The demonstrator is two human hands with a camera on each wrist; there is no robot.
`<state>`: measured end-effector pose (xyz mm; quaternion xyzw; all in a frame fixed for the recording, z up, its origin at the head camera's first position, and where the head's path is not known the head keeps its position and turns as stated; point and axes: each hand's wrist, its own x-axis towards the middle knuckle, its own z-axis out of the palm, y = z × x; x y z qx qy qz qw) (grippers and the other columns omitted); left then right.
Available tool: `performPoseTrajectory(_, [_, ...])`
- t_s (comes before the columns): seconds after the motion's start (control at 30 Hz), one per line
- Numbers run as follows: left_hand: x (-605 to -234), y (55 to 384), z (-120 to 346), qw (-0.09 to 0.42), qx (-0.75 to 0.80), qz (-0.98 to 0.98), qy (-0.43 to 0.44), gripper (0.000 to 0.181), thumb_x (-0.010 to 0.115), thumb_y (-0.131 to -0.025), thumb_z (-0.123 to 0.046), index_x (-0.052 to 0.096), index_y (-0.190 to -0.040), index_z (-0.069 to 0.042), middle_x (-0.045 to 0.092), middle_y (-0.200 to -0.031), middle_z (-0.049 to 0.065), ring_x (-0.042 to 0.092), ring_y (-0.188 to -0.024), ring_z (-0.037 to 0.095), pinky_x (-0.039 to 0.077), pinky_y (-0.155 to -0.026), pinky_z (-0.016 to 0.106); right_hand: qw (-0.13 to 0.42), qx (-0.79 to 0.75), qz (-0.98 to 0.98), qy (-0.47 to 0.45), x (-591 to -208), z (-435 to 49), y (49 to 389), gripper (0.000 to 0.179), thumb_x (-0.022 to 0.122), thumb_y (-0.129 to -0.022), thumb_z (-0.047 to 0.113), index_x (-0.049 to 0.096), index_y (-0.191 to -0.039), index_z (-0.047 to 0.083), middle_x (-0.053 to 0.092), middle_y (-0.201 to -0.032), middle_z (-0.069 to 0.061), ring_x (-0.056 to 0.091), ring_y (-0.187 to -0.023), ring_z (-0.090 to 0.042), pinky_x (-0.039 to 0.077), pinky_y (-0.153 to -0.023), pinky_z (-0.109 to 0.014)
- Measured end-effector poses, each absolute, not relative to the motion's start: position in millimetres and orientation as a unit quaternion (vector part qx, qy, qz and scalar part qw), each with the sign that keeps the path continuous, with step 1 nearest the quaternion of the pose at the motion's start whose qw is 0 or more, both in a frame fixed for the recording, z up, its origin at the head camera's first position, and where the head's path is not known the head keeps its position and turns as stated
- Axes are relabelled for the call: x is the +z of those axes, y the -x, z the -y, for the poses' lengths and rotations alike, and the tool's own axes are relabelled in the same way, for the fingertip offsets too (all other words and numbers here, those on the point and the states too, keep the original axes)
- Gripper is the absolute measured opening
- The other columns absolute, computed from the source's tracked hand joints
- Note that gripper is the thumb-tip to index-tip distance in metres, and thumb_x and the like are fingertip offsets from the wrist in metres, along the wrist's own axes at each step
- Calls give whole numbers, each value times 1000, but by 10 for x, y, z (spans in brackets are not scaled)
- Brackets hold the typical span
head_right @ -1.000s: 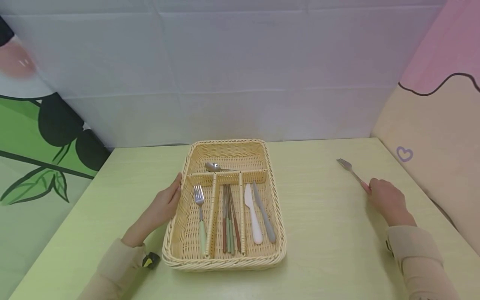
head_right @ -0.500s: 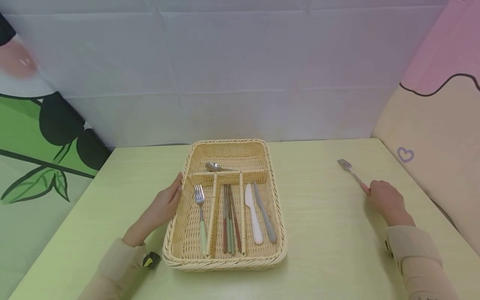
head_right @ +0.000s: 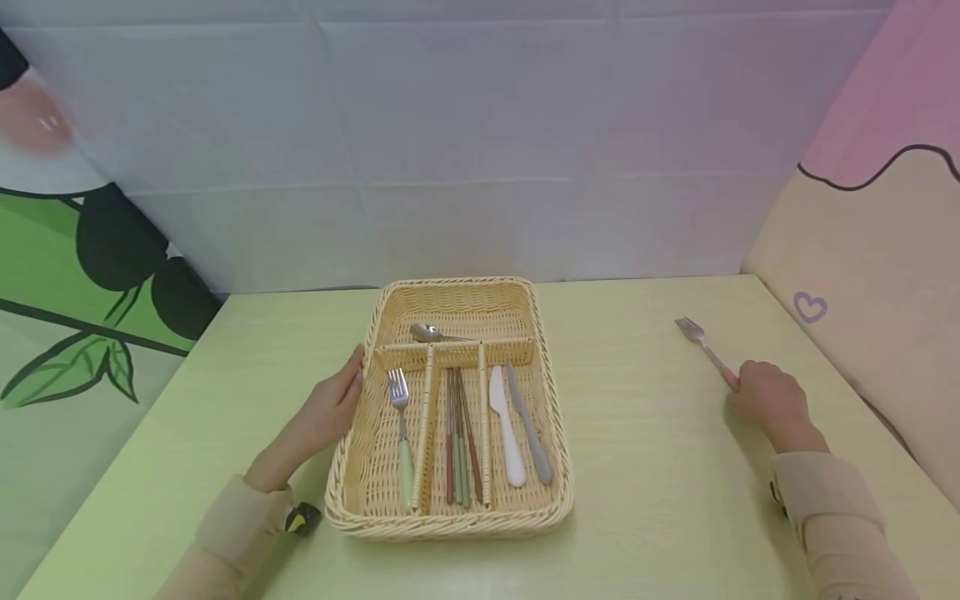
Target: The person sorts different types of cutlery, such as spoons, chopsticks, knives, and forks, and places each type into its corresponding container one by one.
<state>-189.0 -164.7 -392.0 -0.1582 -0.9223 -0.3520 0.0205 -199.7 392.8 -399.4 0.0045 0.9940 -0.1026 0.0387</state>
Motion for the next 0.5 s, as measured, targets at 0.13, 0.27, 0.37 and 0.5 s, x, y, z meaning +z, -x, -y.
performPoseTrajectory(0.13, [-3921,1890,1644,22,-350,923,159,50,25,-99,-10,9,-143,8,28,-143,28,57,-103,33,50,-75,34,33,-109,-994,2,-4001,-3910,1995,17,49,-78,15,50,-65,5,45,-60,-6,41,-55,-20,30,-45,-30])
performPoseTrajectory(0.27, [-3926,1891,1645,22,-352,922,161,50,25,-99,-10,9,-143,8,28,-143,28,57,-107,34,51,-74,33,32,-113,-993,5,-3994,-3882,1998,19,48,-80,17,51,-68,3,46,-60,-6,42,-54,-19,31,-44,-30])
performPoseTrajectory(0.37, [-3928,1893,1648,20,-355,921,162,50,25,-99,-10,8,-143,8,28,-143,29,57,-106,34,52,-73,31,30,-114,-993,7,-3982,-3853,1995,24,48,-83,21,51,-68,3,46,-60,-6,42,-54,-19,31,-44,-30])
performPoseTrajectory(0.5, [-3923,1895,1650,15,-355,921,158,50,25,-100,-11,8,-144,7,28,-143,29,62,-89,30,50,-67,29,22,-113,-993,9,-3960,-3812,1982,23,49,-83,20,51,-67,3,47,-60,-6,42,-54,-19,30,-44,-30])
